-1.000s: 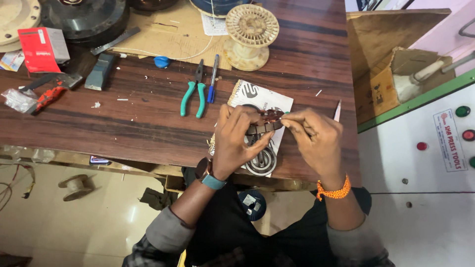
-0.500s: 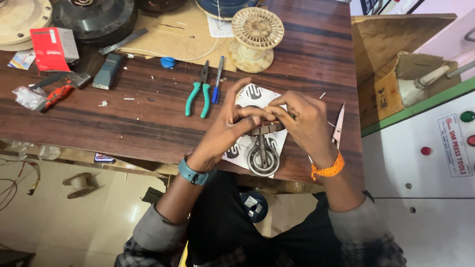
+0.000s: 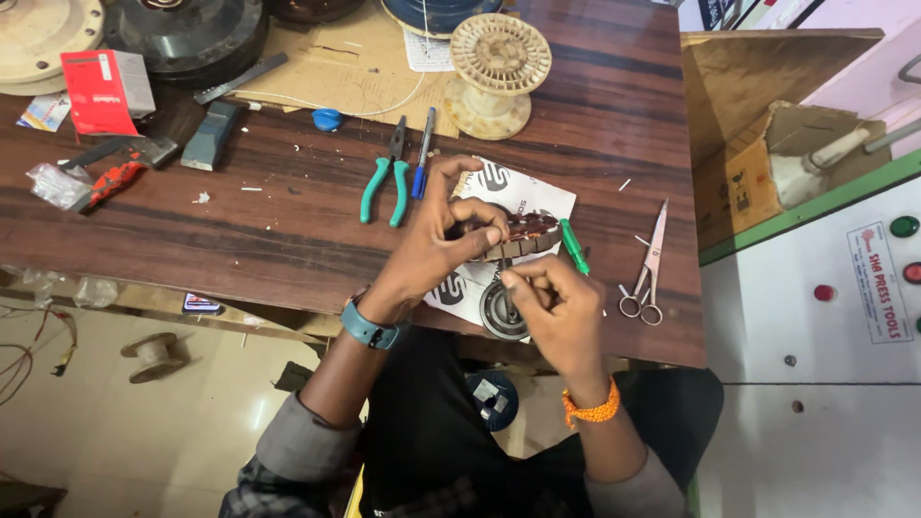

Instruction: The person sits at a workbench repairing a small electric motor assembly with copper windings. They hold the motor housing, use a green-handled screwdriver to work on screws and parts, and manipulate the armature and bearing components by hand, turning the unit to reach different sides.

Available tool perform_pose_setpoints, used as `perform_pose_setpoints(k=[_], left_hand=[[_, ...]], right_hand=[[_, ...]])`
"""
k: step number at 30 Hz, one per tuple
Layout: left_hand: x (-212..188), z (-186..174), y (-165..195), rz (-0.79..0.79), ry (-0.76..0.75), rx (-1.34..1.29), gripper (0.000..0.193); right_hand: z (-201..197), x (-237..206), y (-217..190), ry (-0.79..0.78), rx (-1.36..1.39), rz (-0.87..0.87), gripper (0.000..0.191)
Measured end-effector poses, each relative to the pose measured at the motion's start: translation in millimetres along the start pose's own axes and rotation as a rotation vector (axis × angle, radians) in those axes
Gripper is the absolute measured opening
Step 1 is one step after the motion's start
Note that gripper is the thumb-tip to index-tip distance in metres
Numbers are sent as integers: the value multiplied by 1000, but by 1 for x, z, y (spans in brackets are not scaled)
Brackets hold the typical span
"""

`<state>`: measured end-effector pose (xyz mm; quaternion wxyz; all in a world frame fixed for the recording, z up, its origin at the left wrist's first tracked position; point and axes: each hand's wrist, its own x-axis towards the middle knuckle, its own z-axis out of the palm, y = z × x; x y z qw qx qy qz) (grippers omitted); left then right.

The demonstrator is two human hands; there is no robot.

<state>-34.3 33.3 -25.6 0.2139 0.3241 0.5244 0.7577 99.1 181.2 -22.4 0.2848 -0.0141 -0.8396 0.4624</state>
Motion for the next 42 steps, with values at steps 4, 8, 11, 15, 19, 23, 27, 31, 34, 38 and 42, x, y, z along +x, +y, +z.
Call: perform_pose_setpoints(k=[4, 8, 11, 15, 19, 23, 27, 31, 34, 38, 42], left_hand=[[-4, 6, 2, 125, 10, 75, 64], [-12, 17, 10, 60, 33, 187, 71], [-15, 30, 15, 218, 95, 454, 75], [-14, 42, 15, 365, 184, 734, 77], [-14, 45, 6, 380, 246, 807, 70], [-14, 46, -6, 432, 293, 928, 54], [-14, 48, -12, 567, 325, 970, 43], [-14, 49, -13, 665, 360, 1003, 38], [-14, 48, -13, 614, 362, 996, 38], [-15, 48, -8, 597, 354, 995, 38], [-13, 47, 4, 490, 307, 931, 46]], right_hand=[[4, -18, 16, 25, 55, 90, 7], [-19, -16, 32, 41, 41, 114, 3], [-35, -14, 34, 39, 6, 122, 6], [-44, -5, 30, 16, -139, 141, 11], [-45, 2, 27, 15, 1, 66, 13], [-57, 10, 23, 40, -179, 13, 10], [-62, 20, 13, 24, -132, -129, 7], [-62, 34, 3, -25, -234, -242, 7], [-56, 44, -1, -34, -307, -276, 7], [-49, 57, -4, -49, -288, -318, 8], [-42, 70, -4, -134, -234, -382, 9]])
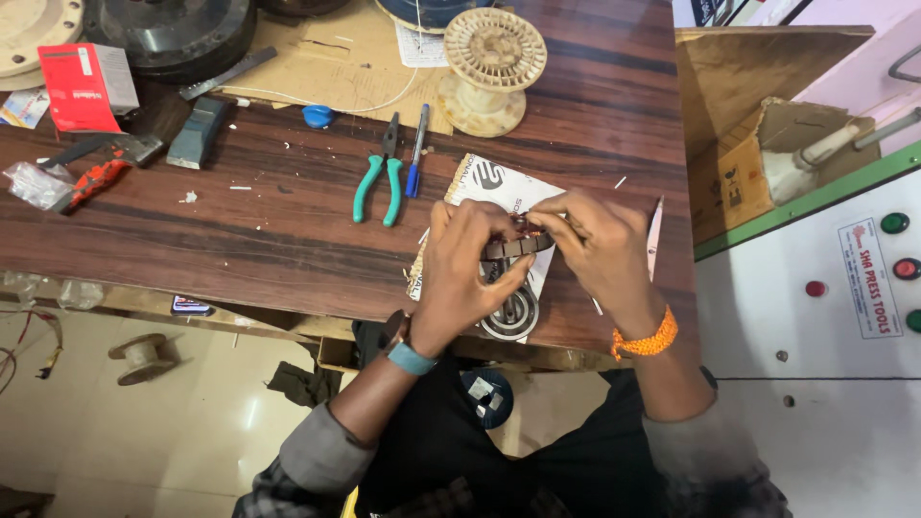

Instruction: The person sits at a workbench repairing a small electric motor assembly with copper windings. They hold the motor housing, use a green-handled screwdriver to work on screws and parts, and manipulate the armature and bearing components by hand, turning the unit to reach different sides.

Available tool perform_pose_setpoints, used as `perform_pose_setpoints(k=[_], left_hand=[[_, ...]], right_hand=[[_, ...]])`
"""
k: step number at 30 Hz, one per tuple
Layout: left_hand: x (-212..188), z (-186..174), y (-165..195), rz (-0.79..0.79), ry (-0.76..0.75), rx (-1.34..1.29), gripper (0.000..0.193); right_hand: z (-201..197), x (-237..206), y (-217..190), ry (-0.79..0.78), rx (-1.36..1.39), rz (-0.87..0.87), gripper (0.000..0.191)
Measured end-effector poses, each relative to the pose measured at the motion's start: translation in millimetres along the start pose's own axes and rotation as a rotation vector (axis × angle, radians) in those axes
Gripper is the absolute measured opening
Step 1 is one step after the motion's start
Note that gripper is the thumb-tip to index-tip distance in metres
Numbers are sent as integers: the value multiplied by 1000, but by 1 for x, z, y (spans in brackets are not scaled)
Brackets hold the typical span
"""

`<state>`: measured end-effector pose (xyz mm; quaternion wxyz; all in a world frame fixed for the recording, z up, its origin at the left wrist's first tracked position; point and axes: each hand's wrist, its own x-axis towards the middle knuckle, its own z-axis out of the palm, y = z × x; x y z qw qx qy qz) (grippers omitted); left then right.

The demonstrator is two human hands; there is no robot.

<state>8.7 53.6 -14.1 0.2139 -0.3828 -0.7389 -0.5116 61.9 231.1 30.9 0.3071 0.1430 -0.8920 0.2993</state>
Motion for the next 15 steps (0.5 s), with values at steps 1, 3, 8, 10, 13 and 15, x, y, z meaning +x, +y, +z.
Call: perform_pose_setpoints(k=[1, 3, 8, 10, 13, 15], left_hand=[[2, -4, 0, -37, -29, -35, 51], [8, -12, -4, -259, -163, -486, 73], [19, -16, -23, -586, -274, -969, 86], [18, -12, -30, -573, -288, -1012, 83], [14, -8, -38, -490, -265, -1016, 81], [11, -10, -44, -506, -281, -1029, 78]], right_hand=[[2, 3, 0, -12, -20, 33, 10], [7, 9, 1, -40, -56, 100, 12], [9, 13, -3, -23, 2, 120, 11], [8, 9, -7, -15, -9, 161, 13], [12, -4, -16, -1, -46, 196, 17], [16, -17, -24, 23, 6, 249, 17]])
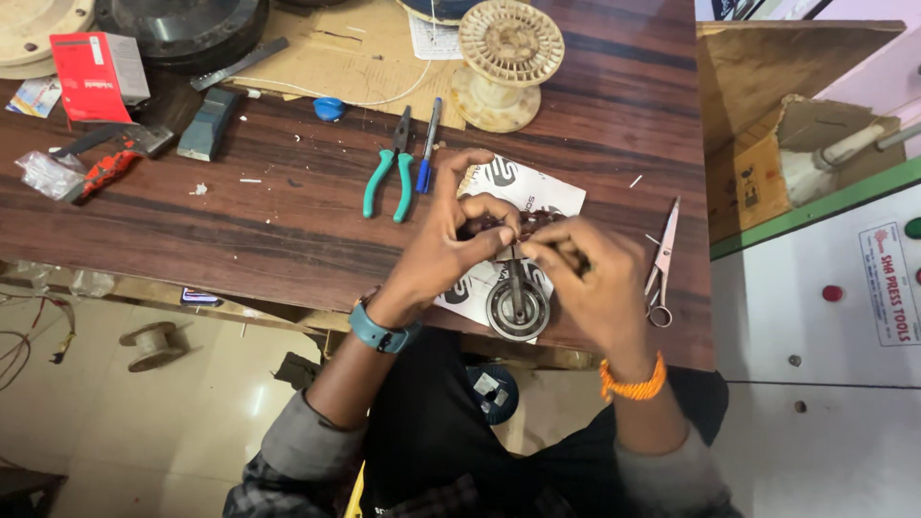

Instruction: The person sits at a workbench repairing a small electric motor assembly with copper windings. They hold the motor housing, use a green-handled screwdriver to work on screws and parts, and manipulate the armature and bearing components by hand, turning the unit to reach different sides.

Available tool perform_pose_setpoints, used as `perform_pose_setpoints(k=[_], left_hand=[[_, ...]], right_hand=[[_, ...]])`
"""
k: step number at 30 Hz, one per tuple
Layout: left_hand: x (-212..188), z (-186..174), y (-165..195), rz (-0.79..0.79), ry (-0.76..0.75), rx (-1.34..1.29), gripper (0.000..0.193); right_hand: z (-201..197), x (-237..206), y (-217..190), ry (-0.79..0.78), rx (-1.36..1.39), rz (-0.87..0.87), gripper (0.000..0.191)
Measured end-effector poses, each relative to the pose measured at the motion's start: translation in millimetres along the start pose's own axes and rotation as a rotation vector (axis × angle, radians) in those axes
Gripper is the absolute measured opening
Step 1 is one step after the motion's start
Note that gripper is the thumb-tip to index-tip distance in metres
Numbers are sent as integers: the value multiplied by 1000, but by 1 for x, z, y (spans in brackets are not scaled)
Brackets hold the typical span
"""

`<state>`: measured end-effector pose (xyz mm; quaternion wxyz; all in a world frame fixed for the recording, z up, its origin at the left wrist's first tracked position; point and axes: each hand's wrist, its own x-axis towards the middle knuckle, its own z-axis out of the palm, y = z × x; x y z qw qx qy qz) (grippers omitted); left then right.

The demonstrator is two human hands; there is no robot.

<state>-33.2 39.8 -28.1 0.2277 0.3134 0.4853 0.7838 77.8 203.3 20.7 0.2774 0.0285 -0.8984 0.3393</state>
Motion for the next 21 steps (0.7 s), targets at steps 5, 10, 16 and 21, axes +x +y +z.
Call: perform_pose_setpoints(k=[5, 10, 16, 21], left_hand=[[-1, -8, -1, -20, -29, 32, 69], [-3, -6, 1, 20, -41, 153, 50], [-9, 8, 12, 195, -49, 413, 53], [-12, 32, 12, 425, 144, 885, 66]], right_hand=[[24, -31, 2, 54, 164, 113, 12], [39, -56, 17, 59, 239, 277, 10], [27, -59, 41, 88, 296, 290, 11], [1, -53, 44, 82, 157, 273, 14]])
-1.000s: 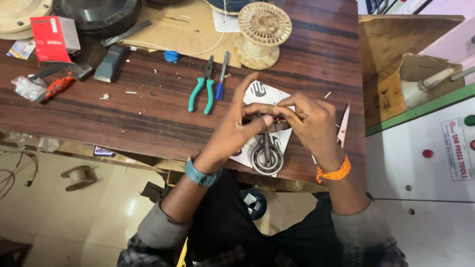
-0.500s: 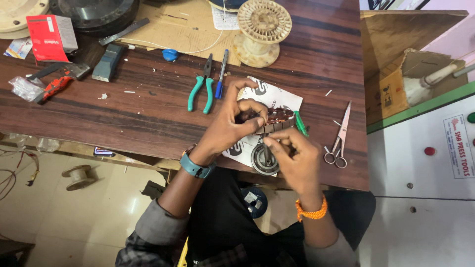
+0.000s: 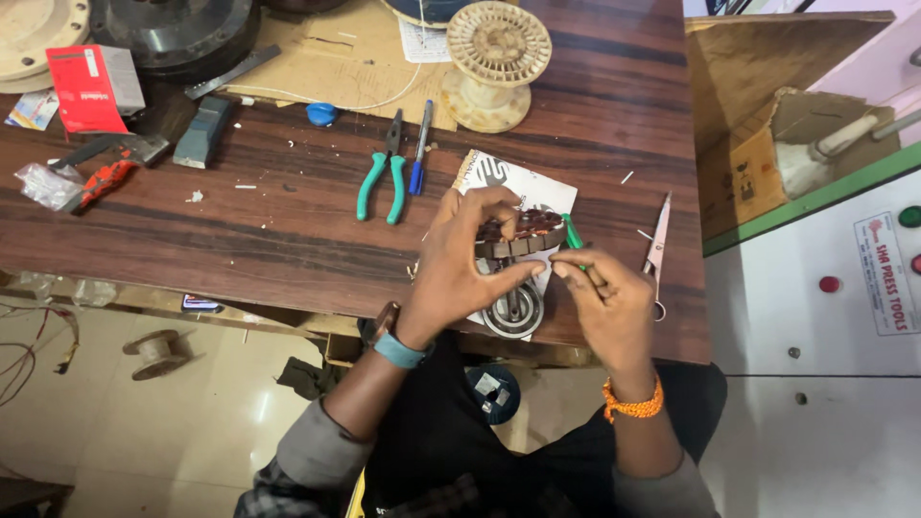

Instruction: The person sits at a workbench repairing a small electric motor assembly with copper windings. They hold the motor housing, use a green-handled screwdriver to work on screws and parts, and manipulate the armature and bearing components by hand, turning the unit to reach different sides.

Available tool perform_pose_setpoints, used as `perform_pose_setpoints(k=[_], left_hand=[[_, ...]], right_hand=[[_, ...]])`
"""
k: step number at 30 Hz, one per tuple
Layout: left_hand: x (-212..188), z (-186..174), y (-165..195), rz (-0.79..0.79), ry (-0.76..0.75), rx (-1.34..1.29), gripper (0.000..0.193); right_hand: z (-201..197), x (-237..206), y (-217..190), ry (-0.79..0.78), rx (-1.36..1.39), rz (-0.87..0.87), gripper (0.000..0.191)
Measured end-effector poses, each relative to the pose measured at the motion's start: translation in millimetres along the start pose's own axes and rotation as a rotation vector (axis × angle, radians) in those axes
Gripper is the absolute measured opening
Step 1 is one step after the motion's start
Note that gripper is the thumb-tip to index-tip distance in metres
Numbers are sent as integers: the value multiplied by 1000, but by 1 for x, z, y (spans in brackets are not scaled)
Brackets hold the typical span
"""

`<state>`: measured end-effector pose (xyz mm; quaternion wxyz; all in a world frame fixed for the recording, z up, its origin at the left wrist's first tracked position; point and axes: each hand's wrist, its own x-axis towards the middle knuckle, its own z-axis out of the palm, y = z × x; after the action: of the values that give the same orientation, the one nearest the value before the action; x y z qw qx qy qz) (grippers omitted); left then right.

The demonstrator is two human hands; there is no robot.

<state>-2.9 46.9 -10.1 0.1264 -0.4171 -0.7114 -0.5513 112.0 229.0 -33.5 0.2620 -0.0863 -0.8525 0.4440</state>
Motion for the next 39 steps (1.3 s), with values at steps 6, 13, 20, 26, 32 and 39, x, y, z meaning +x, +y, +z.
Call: perform_pose_setpoints(k=[6, 13, 20, 26, 32, 39], left_hand=[[-3, 8, -7, 69, 42, 100, 62], [-10, 16, -15, 135, 100, 137, 57], [-14, 19, -5, 118, 172, 237, 47], [-6, 6, 7, -78, 91, -101, 64], [5, -7, -9, -520, -64, -863, 86], [7, -5, -24, -489, -123, -837, 79]], right_hand=[[-17, 16, -16, 32, -44, -116, 12], [-25, 33, -39, 5, -152, -248, 9], [-15, 53, -52, -49, -152, -368, 9], [-1, 73, -53, -136, -225, -361, 13], [4, 76, -52, -141, -168, -492, 14], [0, 54, -54, -129, -204, -371, 16]])
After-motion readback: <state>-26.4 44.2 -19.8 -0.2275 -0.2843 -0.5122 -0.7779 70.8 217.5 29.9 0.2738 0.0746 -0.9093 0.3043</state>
